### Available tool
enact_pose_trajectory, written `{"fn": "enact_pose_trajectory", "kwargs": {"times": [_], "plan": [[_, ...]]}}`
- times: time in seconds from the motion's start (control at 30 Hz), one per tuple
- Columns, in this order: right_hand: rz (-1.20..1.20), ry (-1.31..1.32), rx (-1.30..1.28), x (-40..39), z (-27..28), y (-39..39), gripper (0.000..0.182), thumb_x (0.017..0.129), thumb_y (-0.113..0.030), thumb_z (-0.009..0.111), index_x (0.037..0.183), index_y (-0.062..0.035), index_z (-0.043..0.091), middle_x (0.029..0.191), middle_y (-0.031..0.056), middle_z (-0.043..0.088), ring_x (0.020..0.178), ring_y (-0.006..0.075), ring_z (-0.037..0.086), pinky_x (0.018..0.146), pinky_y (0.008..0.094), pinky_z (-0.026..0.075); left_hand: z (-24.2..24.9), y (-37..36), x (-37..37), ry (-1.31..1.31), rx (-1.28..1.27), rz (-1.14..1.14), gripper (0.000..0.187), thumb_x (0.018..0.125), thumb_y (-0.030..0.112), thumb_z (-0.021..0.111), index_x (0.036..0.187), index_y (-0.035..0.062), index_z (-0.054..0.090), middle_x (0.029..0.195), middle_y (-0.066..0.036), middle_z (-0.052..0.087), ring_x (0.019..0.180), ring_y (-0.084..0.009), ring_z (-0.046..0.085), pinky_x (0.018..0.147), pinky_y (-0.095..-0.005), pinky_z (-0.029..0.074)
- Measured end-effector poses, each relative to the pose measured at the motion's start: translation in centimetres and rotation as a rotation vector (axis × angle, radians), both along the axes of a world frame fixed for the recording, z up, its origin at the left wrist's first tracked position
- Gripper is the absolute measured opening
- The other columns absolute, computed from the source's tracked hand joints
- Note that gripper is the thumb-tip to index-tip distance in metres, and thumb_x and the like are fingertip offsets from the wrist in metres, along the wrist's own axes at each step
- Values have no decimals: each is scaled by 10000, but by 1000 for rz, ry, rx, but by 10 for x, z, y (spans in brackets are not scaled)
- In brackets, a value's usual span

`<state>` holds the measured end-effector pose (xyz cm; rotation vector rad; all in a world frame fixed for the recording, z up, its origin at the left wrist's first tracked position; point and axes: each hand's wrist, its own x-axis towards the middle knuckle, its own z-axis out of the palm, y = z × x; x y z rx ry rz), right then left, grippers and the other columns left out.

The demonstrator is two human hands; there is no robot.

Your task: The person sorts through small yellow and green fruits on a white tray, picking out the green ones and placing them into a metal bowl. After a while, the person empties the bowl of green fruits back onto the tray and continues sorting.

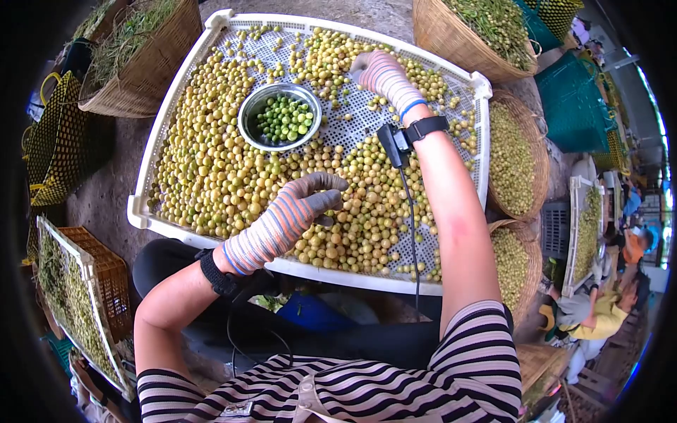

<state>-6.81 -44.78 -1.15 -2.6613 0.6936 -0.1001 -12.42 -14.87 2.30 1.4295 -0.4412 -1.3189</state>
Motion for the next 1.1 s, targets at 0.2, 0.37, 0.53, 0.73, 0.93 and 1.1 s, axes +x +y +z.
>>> {"fn": "enact_pose_trajectory", "kwargs": {"times": [0.2, 0.37, 0.53, 0.73, 0.93, 1.1], "plan": [[251, 310, -238, -9, -31, 41, 299, 753, -113, 625, 1047, -126, 675, 1032, 153, 659, 979, 312, 630, 874, 402, 490, -5, 0, -1, -14, -4, -7, 332, 903, 247, 590, 1153, 29, 570, 984, -31, 606, 926, -105, 574, 753, -260, 498], [110, 369, -138, -4, -22, 38, 206, 766, -168, 631, 936, -63, 681, 914, 162, 675, 878, 293, 658, 807, 381, 517, -7, 0, -1, -34, 12, -29, 341, 905, 256, 587, 1161, 32, 572, 991, -22, 601, 911, -97, 559, 752, -259, 491], [319, -200, 622, -4, -8, 47, 273, 834, -272, 674, 1027, -79, 673, 763, 42, 686, 651, 120, 619, 608, 283, 520, -7, 0, -6, 4, 36, -65, 342, 904, 258, 588, 1153, 24, 581, 995, -24, 598, 904, -95, 553, 756, -261, 486], [110, -84, -416, -8, -23, 0, 625, 838, -523, 579, 1345, -174, 465, 1387, 148, 445, 1219, 297, 489, 1002, 434, 406, -4, 0, -10, -15, 69, -101, 349, 903, 257, 581, 1157, 17, 572, 1015, -45, 603, 920, -113, 566, 760, -273, 497], [181, 466, -272, -83, -43, 2, 706, 867, -689, 285, 1460, -309, 236, 1549, 114, 46, 1419, 357, 17, 1133, 539, 43, -6, 3, -11, 59, 62, -97, 327, 901, 239, 572, 1151, 29, 574, 1018, -49, 597, 936, -118, 561, 763, -268, 492], [382, 467, -146, -168, -6, 50, 658, 878, -568, 464, 1438, -254, 321, 1536, 156, 118, 1400, 382, 145, 1124, 511, 189, -9, 8, -14, 32, 55, -105, 324, 902, 236, 570, 1149, 27, 579, 1000, -42, 602, 925, -111, 558, 764, -259, 490]]}}
